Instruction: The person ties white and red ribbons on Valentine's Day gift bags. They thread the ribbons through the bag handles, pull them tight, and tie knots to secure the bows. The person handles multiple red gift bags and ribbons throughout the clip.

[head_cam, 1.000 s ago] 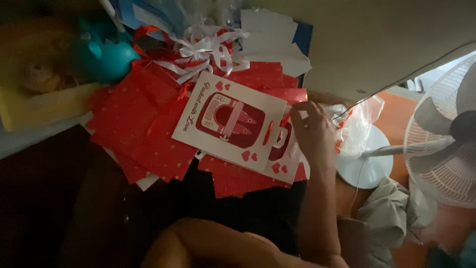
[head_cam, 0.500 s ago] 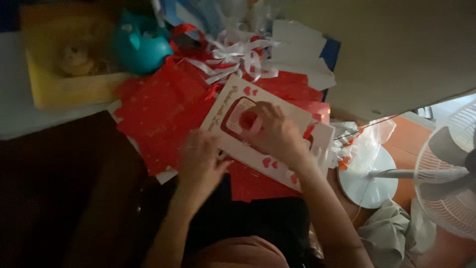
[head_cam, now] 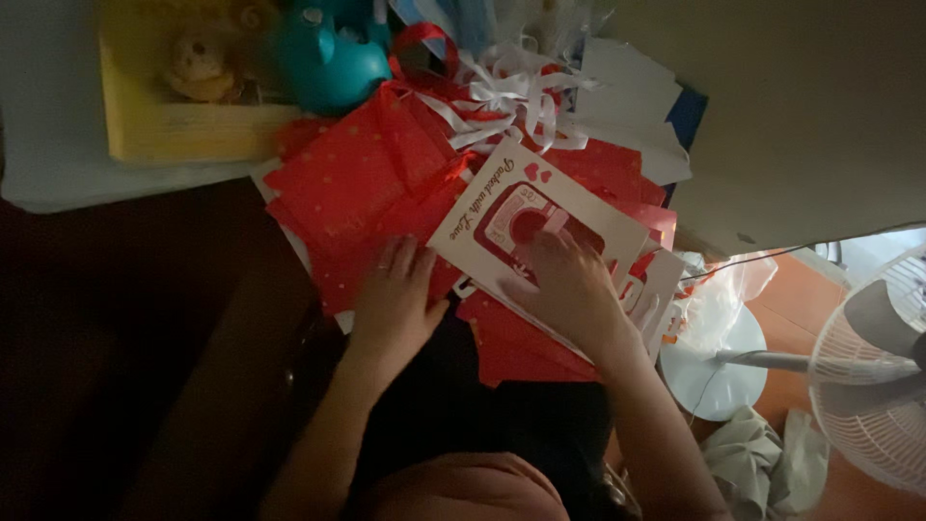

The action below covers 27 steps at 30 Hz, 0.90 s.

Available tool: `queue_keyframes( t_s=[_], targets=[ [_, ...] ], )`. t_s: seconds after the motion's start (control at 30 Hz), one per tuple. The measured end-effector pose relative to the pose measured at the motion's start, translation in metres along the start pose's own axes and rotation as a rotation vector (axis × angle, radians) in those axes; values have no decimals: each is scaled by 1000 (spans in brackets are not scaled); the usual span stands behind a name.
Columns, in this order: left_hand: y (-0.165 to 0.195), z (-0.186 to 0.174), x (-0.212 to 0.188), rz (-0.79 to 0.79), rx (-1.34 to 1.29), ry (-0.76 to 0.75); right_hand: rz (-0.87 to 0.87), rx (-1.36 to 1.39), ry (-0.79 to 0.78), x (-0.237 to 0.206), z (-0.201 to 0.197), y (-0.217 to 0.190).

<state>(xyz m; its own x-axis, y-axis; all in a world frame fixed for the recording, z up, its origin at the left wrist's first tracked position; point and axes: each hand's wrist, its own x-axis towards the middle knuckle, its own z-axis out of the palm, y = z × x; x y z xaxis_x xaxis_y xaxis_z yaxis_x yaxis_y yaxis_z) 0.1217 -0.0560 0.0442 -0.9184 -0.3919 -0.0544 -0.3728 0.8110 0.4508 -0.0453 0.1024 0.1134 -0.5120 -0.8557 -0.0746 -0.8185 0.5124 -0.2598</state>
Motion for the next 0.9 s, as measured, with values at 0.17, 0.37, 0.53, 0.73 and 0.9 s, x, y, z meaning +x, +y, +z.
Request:
queue_keyframes(
  t_s=[0.17, 0.37, 0.53, 0.73, 0.9],
  targets=[
    [4, 16, -5, 85, 40, 143, -217, 103, 223, 51, 32, -38],
    [-1, 16, -6, 9, -108, 22, -652, 54, 443, 105, 79, -72],
    [-2, 11, -9, 84, -194, 180, -560, 128, 317, 107, 77, -60],
    [-6, -6, -8, -40, -183, 23, -486, 136, 373, 57, 73, -31],
    [-19, -21, -6, -36, -176, -24, -302, 200, 398, 25, 72, 8]
  ],
)
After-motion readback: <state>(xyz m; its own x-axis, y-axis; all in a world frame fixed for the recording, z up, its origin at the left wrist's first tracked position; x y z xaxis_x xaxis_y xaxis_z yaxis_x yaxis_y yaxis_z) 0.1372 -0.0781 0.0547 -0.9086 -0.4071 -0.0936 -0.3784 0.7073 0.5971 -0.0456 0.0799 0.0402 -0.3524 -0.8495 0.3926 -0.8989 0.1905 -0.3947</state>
